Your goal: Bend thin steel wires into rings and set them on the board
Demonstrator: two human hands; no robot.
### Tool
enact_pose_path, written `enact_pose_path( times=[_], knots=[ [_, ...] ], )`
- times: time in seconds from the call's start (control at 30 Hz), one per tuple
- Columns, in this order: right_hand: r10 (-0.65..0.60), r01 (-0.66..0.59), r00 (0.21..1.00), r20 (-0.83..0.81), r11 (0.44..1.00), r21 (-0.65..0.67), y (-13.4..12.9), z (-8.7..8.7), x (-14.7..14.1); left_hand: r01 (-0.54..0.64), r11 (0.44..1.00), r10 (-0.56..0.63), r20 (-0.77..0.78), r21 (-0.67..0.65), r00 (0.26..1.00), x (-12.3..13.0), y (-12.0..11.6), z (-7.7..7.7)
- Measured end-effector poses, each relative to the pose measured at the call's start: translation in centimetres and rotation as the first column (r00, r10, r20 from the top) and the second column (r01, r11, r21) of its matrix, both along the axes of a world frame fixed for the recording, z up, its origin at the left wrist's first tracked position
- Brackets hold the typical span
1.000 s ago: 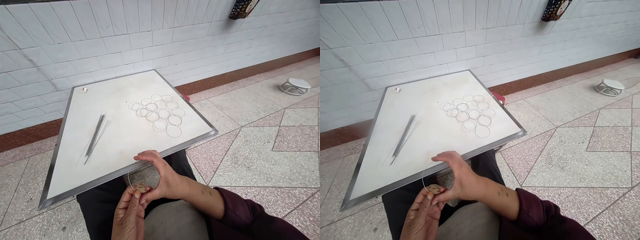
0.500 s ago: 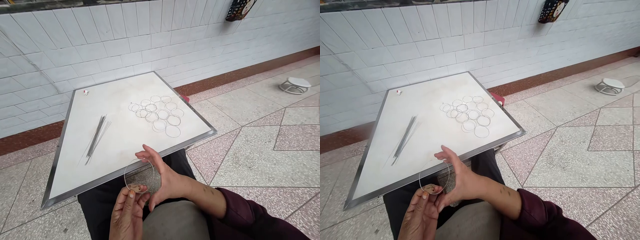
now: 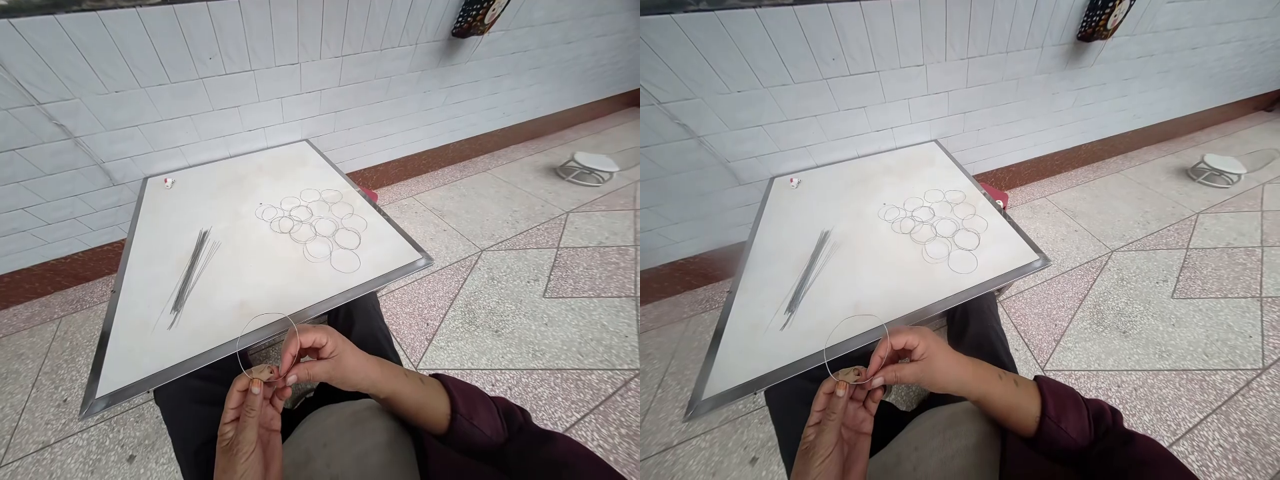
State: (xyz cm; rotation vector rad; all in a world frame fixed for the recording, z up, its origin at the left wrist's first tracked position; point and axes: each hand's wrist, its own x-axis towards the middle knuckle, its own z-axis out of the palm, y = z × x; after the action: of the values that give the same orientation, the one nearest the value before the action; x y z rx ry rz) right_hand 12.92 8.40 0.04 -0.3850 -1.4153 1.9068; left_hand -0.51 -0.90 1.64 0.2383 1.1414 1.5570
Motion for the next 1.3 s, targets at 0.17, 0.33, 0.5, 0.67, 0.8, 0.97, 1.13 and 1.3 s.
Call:
enact_pose_path(
  times=[0.17,0.33,0.5,0.67,0.8,0.97,1.13,1.3],
  knots=[
    [-0.152,0.145,0.988,0.035,0.977,0.157,-0.4,-0.2,-0.2,0.009,1.000,-0.009,0.024,-0.010,1.000,0.1,0.3,-0.1],
    [-0.315,0.288,0.947,0.069,0.922,0.257,-1.0,-0.6,-0.8,-0.010,1.000,0.011,0.069,-0.023,0.998,0.0,0.5,-0.2],
    [-0.354,0.334,0.933,0.058,0.916,0.223,-1.5,-0.9,-1.4,-0.028,0.999,0.032,0.093,-0.043,0.995,-0.1,0.6,-0.2],
    [-0.329,0.320,0.943,0.042,0.937,0.137,-1.5,-0.9,-1.5,-0.028,0.998,0.033,0.092,-0.051,0.995,0.1,0.9,-0.3],
    [-0.295,0.291,0.955,0.002,0.944,0.156,-1.5,-0.9,-1.4,-0.019,0.999,0.021,0.070,-0.035,0.997,0.0,0.8,-0.3],
    [-0.190,0.190,0.982,-0.019,0.982,-0.006,-1.4,-1.3,-1.2,0.004,1.000,-0.003,0.017,-0.018,1.000,-0.4,0.4,-0.6],
    [-0.120,0.099,0.990,-0.077,0.966,-0.238,-0.9,-1.1,-0.7,0.001,1.000,0.001,-0.120,0.018,0.993,-0.9,0.2,-1.0],
    [-0.173,0.150,0.983,-0.067,0.954,-0.260,-1.0,-0.6,-0.7,0.022,0.994,0.002,-0.226,0.103,0.974,-0.9,-0.2,-1.4]
  ],
)
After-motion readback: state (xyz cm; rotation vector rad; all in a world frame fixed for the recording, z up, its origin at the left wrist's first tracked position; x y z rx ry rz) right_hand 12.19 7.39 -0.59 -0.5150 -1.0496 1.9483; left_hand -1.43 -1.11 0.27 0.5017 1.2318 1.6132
